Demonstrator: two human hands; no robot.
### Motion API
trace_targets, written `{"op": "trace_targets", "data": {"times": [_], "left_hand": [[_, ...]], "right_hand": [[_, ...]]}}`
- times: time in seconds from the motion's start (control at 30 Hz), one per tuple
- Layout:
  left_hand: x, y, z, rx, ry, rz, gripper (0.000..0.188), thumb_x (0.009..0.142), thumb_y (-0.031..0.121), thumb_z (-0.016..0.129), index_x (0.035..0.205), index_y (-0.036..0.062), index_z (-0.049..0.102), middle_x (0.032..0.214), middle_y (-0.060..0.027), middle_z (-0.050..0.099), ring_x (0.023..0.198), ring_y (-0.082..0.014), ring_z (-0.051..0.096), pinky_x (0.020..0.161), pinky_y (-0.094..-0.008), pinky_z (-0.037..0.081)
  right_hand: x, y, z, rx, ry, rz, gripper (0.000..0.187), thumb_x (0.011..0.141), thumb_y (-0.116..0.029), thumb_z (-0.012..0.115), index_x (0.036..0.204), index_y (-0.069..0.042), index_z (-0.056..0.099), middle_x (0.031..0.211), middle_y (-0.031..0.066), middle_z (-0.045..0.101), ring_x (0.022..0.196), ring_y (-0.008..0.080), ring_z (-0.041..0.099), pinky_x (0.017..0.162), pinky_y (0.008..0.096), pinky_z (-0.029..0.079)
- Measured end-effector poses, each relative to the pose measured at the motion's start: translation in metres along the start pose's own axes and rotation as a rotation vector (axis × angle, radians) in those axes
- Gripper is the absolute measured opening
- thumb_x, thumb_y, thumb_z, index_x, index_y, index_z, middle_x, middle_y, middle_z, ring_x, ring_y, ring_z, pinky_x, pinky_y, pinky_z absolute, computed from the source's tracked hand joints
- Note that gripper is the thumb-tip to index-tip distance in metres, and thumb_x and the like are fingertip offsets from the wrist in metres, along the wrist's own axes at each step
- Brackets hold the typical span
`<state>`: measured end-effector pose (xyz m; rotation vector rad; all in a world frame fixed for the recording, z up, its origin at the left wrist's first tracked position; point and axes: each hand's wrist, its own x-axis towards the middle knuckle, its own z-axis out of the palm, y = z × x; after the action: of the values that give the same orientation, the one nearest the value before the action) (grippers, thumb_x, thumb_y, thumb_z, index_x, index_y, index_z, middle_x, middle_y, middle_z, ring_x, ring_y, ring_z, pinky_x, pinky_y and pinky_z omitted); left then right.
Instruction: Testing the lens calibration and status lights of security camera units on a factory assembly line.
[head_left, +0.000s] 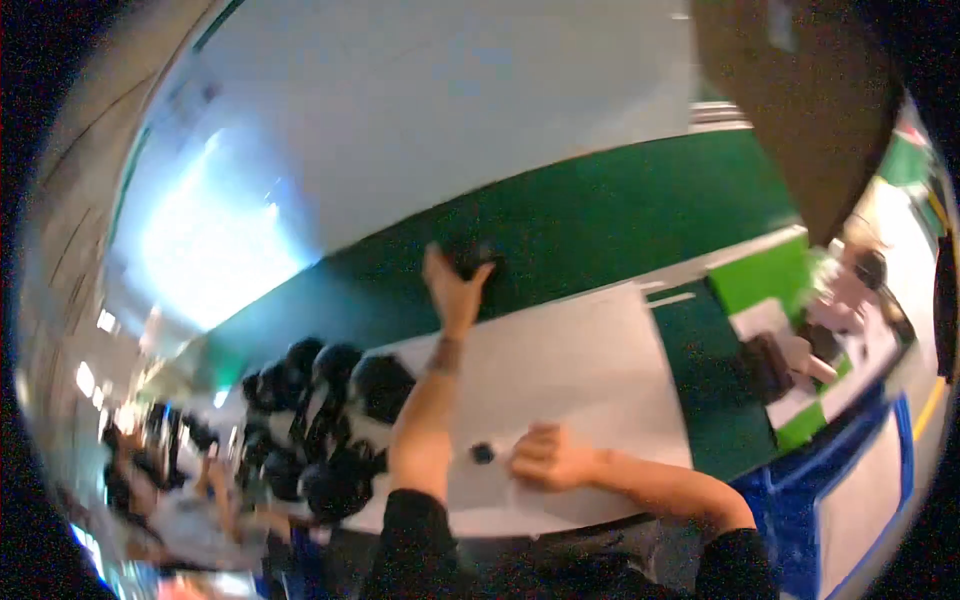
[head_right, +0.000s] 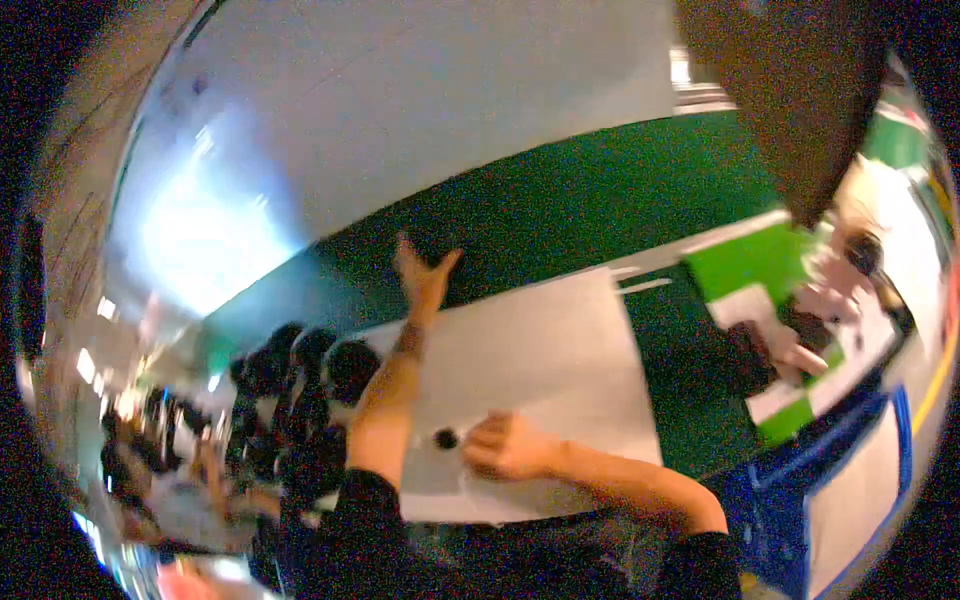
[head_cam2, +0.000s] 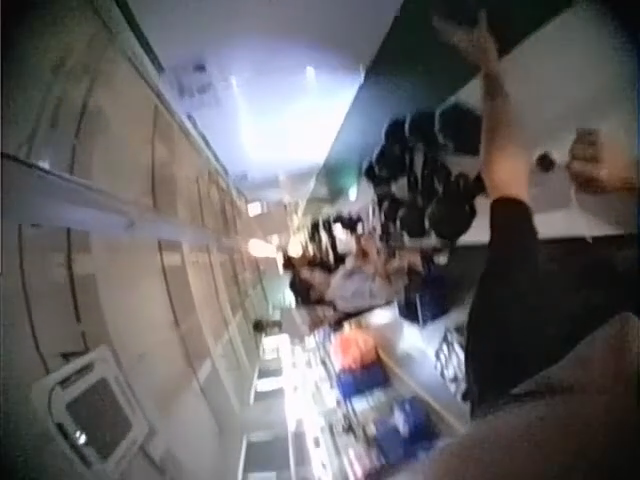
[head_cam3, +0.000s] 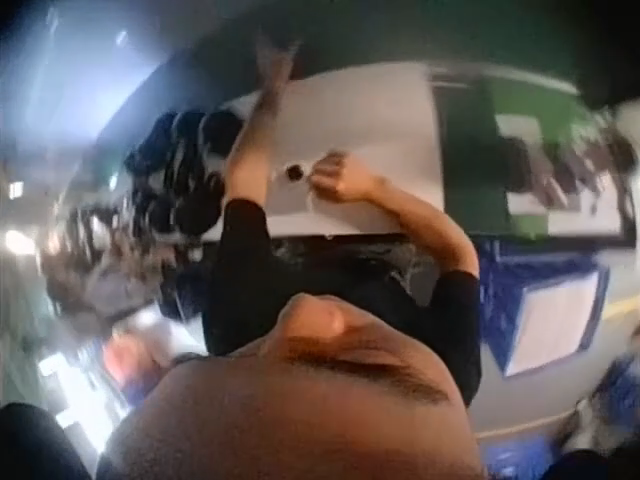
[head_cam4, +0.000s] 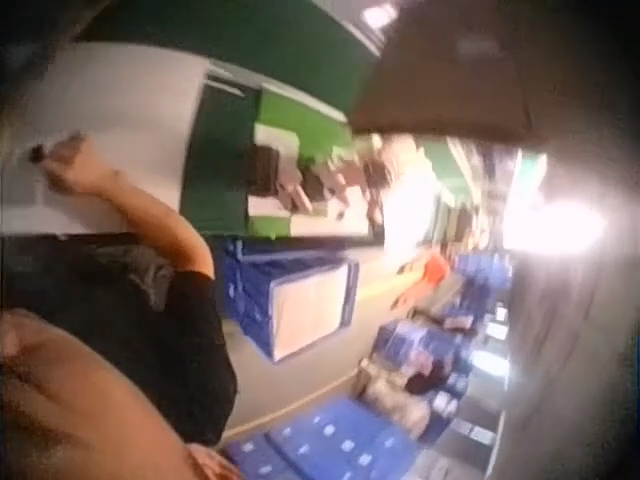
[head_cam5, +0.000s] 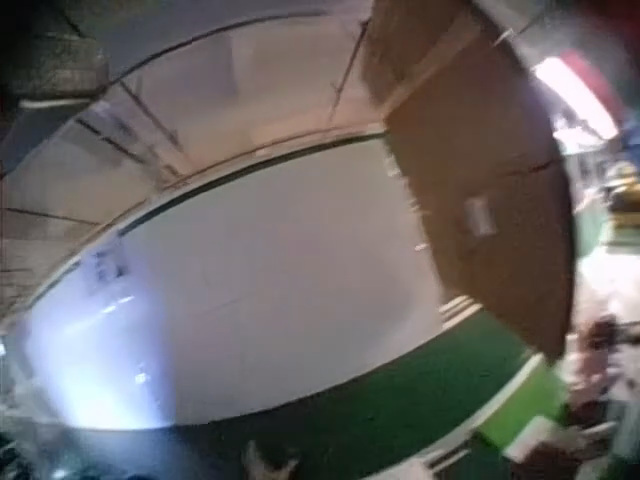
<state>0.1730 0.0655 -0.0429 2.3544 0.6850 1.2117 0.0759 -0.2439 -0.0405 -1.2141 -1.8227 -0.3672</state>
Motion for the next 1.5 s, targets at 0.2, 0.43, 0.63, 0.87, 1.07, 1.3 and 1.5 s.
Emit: {"op": "trace_targets", "data": {"times": [0.2, 0.43, 0.63, 0.87, 1.07, 1.3, 1.5], "left_hand": [[-0.023, 0.037, -0.007, -0.03, 0.059, 0.058, 0.1, 0.077, 0.021, 0.08, 0.149, -0.0113, 0.018, 0.151, -0.0324, 0.026, 0.141, -0.0465, 0.026, 0.118, -0.0454, 0.026], [-0.119, 0.09, -0.133, -0.259, -0.088, 0.232, 0.081, 0.082, 0.018, 0.075, 0.147, -0.0017, 0.031, 0.147, -0.0256, 0.038, 0.134, -0.0444, 0.037, 0.113, -0.0494, 0.033], [-0.222, 0.074, -0.253, -0.203, 0.04, 0.193, 0.059, 0.081, 0.012, 0.075, 0.132, -0.0032, 0.049, 0.134, -0.024, 0.052, 0.125, -0.0403, 0.049, 0.106, -0.0504, 0.039], [-0.252, 0.006, -0.356, 0.502, 0.528, -0.163, 0.085, 0.073, 0.021, 0.086, 0.141, -0.0013, 0.04, 0.145, -0.0248, 0.034, 0.135, -0.0448, 0.034, 0.107, -0.0542, 0.035], [-0.248, -0.001, -0.356, 0.637, 0.449, -0.355, 0.111, 0.064, 0.032, 0.093, 0.151, 0.0038, 0.03, 0.152, -0.0259, 0.024, 0.141, -0.0475, 0.027, 0.111, -0.0557, 0.032], [-0.249, -0.024, -0.354, 0.534, 0.57, -0.311, 0.117, 0.059, 0.029, 0.095, 0.15, 0.0061, 0.026, 0.153, -0.0241, 0.02, 0.14, -0.0463, 0.026, 0.111, -0.0557, 0.033], [-0.268, -0.059, -0.39, 0.329, 0.382, -0.241, 0.117, 0.061, 0.024, 0.092, 0.151, 0.0078, 0.02, 0.154, -0.0217, 0.02, 0.141, -0.0423, 0.025, 0.114, -0.0531, 0.03]], "right_hand": [[0.006, 0.016, -0.013, -0.044, -0.026, 0.228, 0.027, 0.06, -0.008, 0.073, 0.079, -0.014, 0.055, 0.067, 0.0019, 0.055, 0.058, 0.0222, 0.057, 0.059, 0.0362, 0.047], [-0.002, 0.022, -0.001, -0.035, -0.051, 0.456, 0.027, 0.065, -0.007, 0.075, 0.088, -0.009, 0.061, 0.075, 0.0074, 0.064, 0.067, 0.0307, 0.061, 0.067, 0.0431, 0.049], [-0.006, 0.021, 0.014, 0.059, 0.002, 0.609, 0.011, 0.078, -0.002, 0.069, 0.085, -0.005, 0.061, 0.071, 0.0093, 0.06, 0.058, 0.0234, 0.054, 0.055, 0.0348, 0.045], [-0.012, 0.025, 0.024, 0.068, -0.029, 0.629, 0.013, 0.078, -0.001, 0.069, 0.088, -0.004, 0.062, 0.074, 0.0133, 0.063, 0.062, 0.03, 0.059, 0.058, 0.038, 0.048], [-0.019, 0.028, 0.024, 0.057, -0.048, 0.647, 0.014, 0.076, 0.001, 0.069, 0.086, -0.004, 0.06, 0.075, 0.014, 0.063, 0.064, 0.0314, 0.062, 0.06, 0.0383, 0.05], [-0.008, 0.021, 0.018, 0.035, -0.07, 0.636, 0.013, 0.076, 0.002, 0.069, 0.086, -0.002, 0.061, 0.074, 0.0137, 0.062, 0.064, 0.0303, 0.062, 0.06, 0.0367, 0.05], [-0.002, 0.018, 0.014, 0.095, -0.095, 0.69, 0.014, 0.078, 0.001, 0.07, 0.089, -0.003, 0.063, 0.074, 0.013, 0.062, 0.064, 0.0284, 0.062, 0.06, 0.0355, 0.05]]}}
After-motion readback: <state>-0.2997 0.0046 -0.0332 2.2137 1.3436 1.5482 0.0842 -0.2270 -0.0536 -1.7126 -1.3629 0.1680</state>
